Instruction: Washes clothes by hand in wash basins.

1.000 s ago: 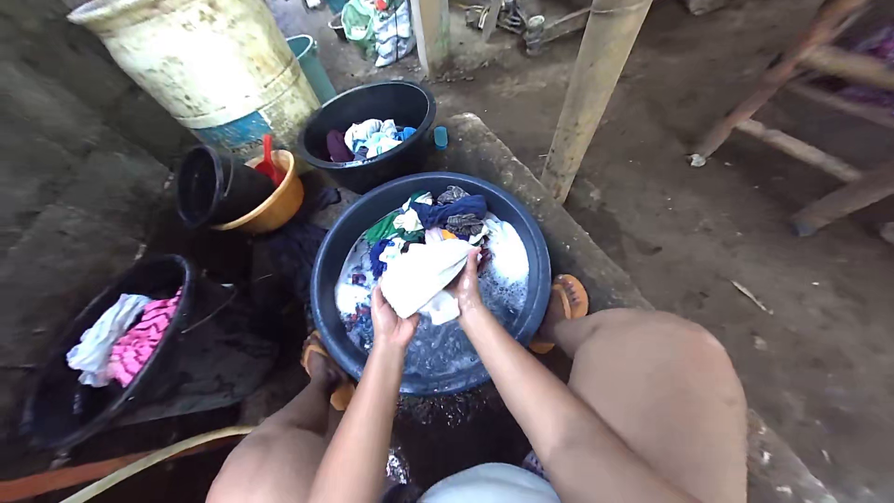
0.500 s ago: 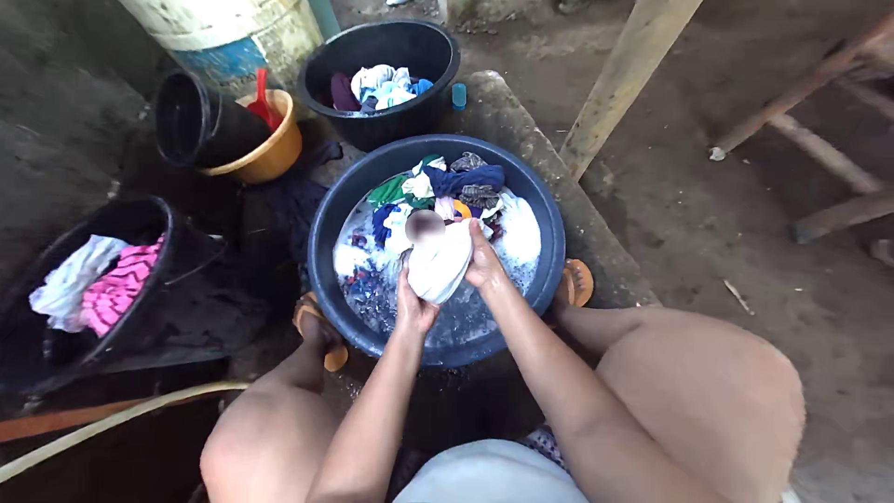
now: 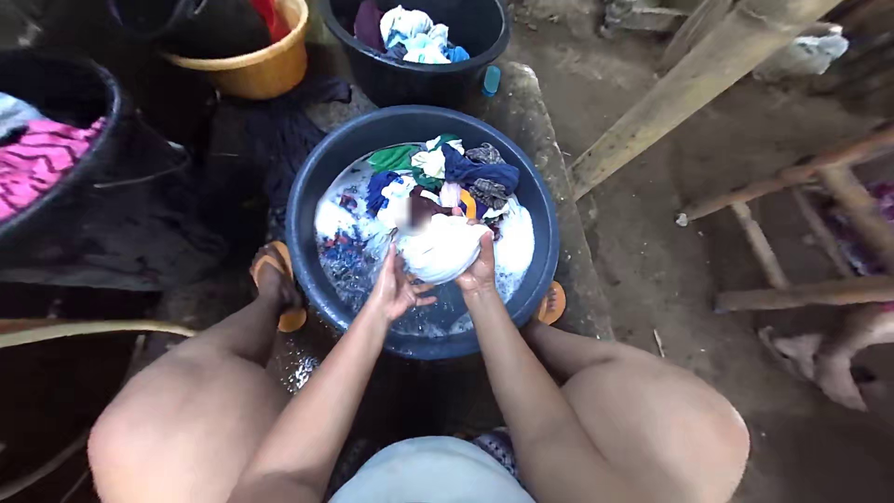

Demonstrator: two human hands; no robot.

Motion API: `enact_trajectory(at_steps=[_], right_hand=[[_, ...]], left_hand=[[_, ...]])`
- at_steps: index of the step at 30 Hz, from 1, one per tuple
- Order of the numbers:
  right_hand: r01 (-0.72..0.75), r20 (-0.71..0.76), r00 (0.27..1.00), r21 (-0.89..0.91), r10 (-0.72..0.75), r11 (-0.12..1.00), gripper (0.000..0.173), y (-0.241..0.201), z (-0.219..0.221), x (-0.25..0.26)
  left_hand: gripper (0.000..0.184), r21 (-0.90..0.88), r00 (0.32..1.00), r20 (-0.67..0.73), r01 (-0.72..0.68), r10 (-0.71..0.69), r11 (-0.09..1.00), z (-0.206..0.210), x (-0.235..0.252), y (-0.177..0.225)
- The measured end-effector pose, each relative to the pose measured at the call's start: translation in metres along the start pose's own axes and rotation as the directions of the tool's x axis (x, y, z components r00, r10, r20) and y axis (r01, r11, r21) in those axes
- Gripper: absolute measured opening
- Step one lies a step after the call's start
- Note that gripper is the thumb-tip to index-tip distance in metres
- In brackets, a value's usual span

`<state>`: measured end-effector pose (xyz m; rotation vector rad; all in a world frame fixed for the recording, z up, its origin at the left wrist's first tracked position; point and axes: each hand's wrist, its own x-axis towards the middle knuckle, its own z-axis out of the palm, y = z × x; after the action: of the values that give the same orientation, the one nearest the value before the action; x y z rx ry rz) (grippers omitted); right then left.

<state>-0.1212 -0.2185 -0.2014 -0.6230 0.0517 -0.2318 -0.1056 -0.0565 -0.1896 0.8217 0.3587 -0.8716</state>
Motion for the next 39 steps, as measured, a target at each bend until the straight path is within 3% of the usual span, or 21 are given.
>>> enact_trajectory(at_steps=[2,4,7,10,12,14,15,17,20,21,22,25,28,29,31,33,34,36,37,38,39], right_hand=[[0.001,0.211,0.977,-0.103,0.021,0.995,0.044,-0.002,0.001,-0.006],[-0.007,0.294,0.955,-0.083,0.031,0.997,0.039,0.001,0.002,-0.011],[-0.030,0.126,0.991,-0.007,0.031,1.000,0.022,-0.001,0.012,-0.005],[-0.178,-0.109,0.979,-0.026,0.174,0.984,0.015,-0.010,0.031,0.004],[-0.302,-0.176,0.941,-0.056,0.288,0.952,0.034,-0.020,0.047,0.014],[-0.409,-0.197,0.904,-0.146,0.379,0.901,0.042,-0.032,0.062,0.027],[-0.445,-0.207,0.892,-0.237,0.403,0.864,0.043,-0.041,0.069,0.031],[-0.485,-0.211,0.871,-0.507,0.443,0.713,0.040,-0.064,0.089,0.026],[-0.323,-0.063,0.795,-0.886,0.604,0.332,0.033,-0.079,0.098,0.033],[-0.213,-0.021,0.756,-0.953,0.654,0.216,0.033,-0.080,0.101,0.037],[-0.129,-0.004,0.728,-0.983,0.686,0.131,0.031,-0.078,0.100,0.038],[-0.020,-0.082,0.689,-0.995,0.720,-0.094,0.024,-0.067,0.100,0.023],[0.127,-0.190,0.623,-0.932,0.759,-0.338,0.027,-0.041,0.097,0.011],[0.163,-0.228,0.598,-0.904,0.769,-0.395,0.029,-0.031,0.092,0.007],[0.225,-0.303,0.540,-0.847,0.786,-0.481,0.033,-0.013,0.082,-0.001],[0.248,-0.353,0.508,-0.814,0.786,-0.525,0.035,-0.003,0.079,-0.004],[0.219,-0.345,0.518,-0.831,0.783,-0.511,0.034,-0.003,0.078,-0.003],[0.050,-0.280,0.615,-0.919,0.737,-0.391,0.033,-0.017,0.078,0.006],[-0.069,-0.236,0.686,-0.963,0.689,-0.261,0.032,-0.031,0.080,0.012],[-0.186,-0.187,0.762,-0.980,0.620,-0.067,0.031,-0.045,0.080,0.019],[-0.298,-0.171,0.827,-0.941,0.535,0.160,0.032,-0.057,0.081,0.025]], left_hand=[[0.094,-0.107,0.997,0.066,-0.022,0.029,0.994,0.007,-0.003,0.000],[0.076,-0.249,0.983,0.015,-0.174,0.184,0.953,0.019,-0.004,0.004],[0.035,-0.213,0.916,-0.085,-0.401,0.392,0.891,0.028,-0.006,0.016],[0.065,0.139,0.787,-0.015,-0.609,0.616,0.781,0.040,-0.014,0.027],[0.057,0.434,0.611,0.213,-0.759,0.763,0.486,0.052,-0.020,0.034],[0.040,0.601,0.440,0.469,-0.795,0.765,0.089,0.067,-0.029,0.043],[0.034,0.625,0.390,0.565,-0.777,0.727,-0.070,0.075,-0.034,0.044],[0.029,0.567,0.323,0.749,-0.764,0.579,-0.307,0.086,-0.046,0.040],[0.021,0.325,0.160,0.931,-0.771,0.327,-0.548,0.087,-0.053,0.022],[0.014,0.260,0.135,0.958,-0.777,0.252,-0.573,0.086,-0.054,0.016],[0.011,0.223,0.156,0.974,-0.783,0.164,-0.580,0.086,-0.056,0.011],[0.015,0.200,0.329,0.938,-0.775,-0.113,-0.599,0.083,-0.058,-0.006],[0.014,0.153,0.388,0.888,-0.757,-0.249,-0.636,0.071,-0.043,-0.028],[0.014,0.169,0.448,0.837,-0.757,-0.314,-0.631,0.069,-0.041,-0.034],[0.020,0.300,0.625,0.593,-0.757,-0.507,-0.581,0.075,-0.045,-0.039],[0.023,0.344,0.659,0.467,-0.749,-0.589,-0.566,0.074,-0.040,-0.043],[0.022,0.306,0.635,0.495,-0.766,-0.593,-0.565,0.069,-0.036,-0.043],[0.018,0.182,0.527,0.650,-0.808,-0.548,-0.561,0.061,-0.031,-0.027],[0.015,0.154,0.440,0.781,-0.823,-0.443,-0.547,0.057,-0.030,-0.011],[0.014,0.189,0.352,0.901,-0.844,-0.253,-0.501,0.055,-0.031,0.006],[0.016,0.289,0.315,0.949,-0.868,0.002,-0.405,0.054,-0.035,0.021]])
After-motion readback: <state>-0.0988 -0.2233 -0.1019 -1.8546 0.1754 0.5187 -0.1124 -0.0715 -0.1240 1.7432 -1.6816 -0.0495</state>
